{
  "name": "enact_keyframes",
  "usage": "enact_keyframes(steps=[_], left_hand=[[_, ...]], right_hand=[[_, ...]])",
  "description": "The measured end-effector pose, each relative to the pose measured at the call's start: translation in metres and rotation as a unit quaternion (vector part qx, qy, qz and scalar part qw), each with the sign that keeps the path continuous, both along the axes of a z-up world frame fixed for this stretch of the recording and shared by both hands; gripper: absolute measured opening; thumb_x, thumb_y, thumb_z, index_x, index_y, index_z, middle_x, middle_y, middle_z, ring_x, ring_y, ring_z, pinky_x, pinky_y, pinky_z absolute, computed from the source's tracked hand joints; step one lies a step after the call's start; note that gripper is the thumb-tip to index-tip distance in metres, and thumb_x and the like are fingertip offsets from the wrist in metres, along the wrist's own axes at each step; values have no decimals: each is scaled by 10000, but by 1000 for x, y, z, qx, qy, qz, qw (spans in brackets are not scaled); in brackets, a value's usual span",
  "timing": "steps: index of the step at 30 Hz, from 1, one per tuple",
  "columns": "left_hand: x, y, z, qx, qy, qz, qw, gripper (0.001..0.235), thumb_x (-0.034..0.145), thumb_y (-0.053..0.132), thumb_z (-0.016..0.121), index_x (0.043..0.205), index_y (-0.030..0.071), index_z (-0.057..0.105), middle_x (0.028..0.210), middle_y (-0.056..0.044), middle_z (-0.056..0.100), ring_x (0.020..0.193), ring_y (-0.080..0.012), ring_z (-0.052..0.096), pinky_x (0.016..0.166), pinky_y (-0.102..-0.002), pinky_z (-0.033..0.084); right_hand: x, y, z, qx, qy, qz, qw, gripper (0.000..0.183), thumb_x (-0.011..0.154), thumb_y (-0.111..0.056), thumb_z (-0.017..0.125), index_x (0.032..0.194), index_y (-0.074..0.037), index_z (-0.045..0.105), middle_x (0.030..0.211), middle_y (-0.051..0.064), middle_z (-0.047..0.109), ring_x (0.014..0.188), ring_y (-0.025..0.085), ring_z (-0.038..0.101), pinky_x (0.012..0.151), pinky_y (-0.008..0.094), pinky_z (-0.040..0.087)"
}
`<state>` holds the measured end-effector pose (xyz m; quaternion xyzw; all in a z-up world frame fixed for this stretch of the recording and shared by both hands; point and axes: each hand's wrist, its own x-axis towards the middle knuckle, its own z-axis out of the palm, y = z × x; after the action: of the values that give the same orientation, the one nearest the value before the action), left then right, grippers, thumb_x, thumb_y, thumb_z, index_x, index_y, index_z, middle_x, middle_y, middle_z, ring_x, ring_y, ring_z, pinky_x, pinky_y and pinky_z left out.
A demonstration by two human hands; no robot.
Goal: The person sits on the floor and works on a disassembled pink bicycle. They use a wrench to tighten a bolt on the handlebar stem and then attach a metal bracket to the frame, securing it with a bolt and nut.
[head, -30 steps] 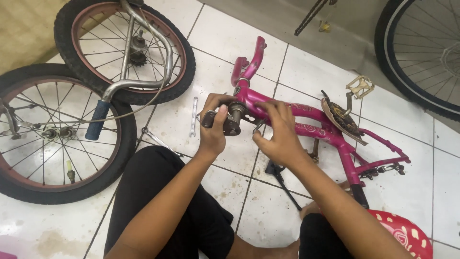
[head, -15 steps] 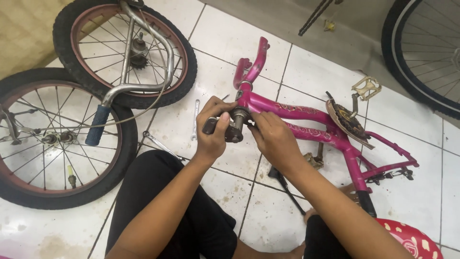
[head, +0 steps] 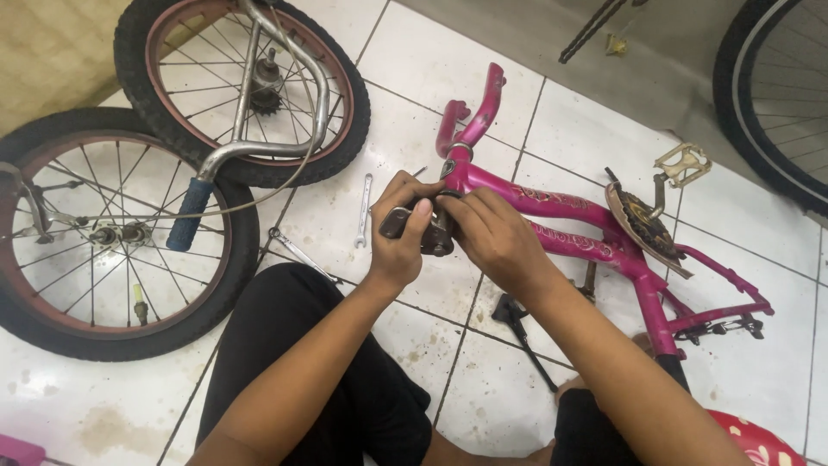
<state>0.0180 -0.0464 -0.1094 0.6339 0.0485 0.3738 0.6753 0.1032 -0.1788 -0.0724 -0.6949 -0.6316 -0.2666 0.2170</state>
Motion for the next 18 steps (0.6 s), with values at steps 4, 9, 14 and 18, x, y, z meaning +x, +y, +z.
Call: enact_keyframes(steps=[4, 9, 14, 18], left_hand=[[0, 1, 2, 7, 5, 5, 1000, 524, 956, 477, 508, 1023, 5, 727, 813, -54, 564, 758, -120, 579, 674, -301, 499], [-2, 2, 6, 23, 11, 13, 1000, 532, 950, 496, 503, 975, 14, 727, 788, -56, 556, 727, -127, 587, 653, -304, 501], [-3, 3, 7, 23, 8, 10, 1000, 518, 950, 486, 510, 977, 16, 726, 793, -46, 555, 729, -120, 593, 660, -299, 508], [-5, 3, 8, 31, 1, 10, 999, 491, 954, 468, 517, 970, 21, 721, 801, -46, 552, 744, -120, 593, 659, -306, 504]], right_hand=[[-2, 2, 10, 1, -2, -3, 1000, 203, 917, -23, 727, 1115, 5, 689, 826, 110, 634, 772, 296, 661, 704, 382, 586], [-20, 3, 18, -24, 49, -45, 997, 297, 829, 16, 734, 1123, -2, 694, 928, 120, 648, 821, 315, 646, 710, 408, 564], [-56, -9, 50, -29, 138, -21, 990, 416, 781, 10, 783, 1182, 32, 676, 1154, 188, 664, 1015, 370, 659, 850, 446, 560], [-66, -21, 51, -51, 33, -36, 997, 319, 953, -41, 666, 1270, -37, 690, 1106, 163, 681, 967, 319, 694, 797, 405, 580]])
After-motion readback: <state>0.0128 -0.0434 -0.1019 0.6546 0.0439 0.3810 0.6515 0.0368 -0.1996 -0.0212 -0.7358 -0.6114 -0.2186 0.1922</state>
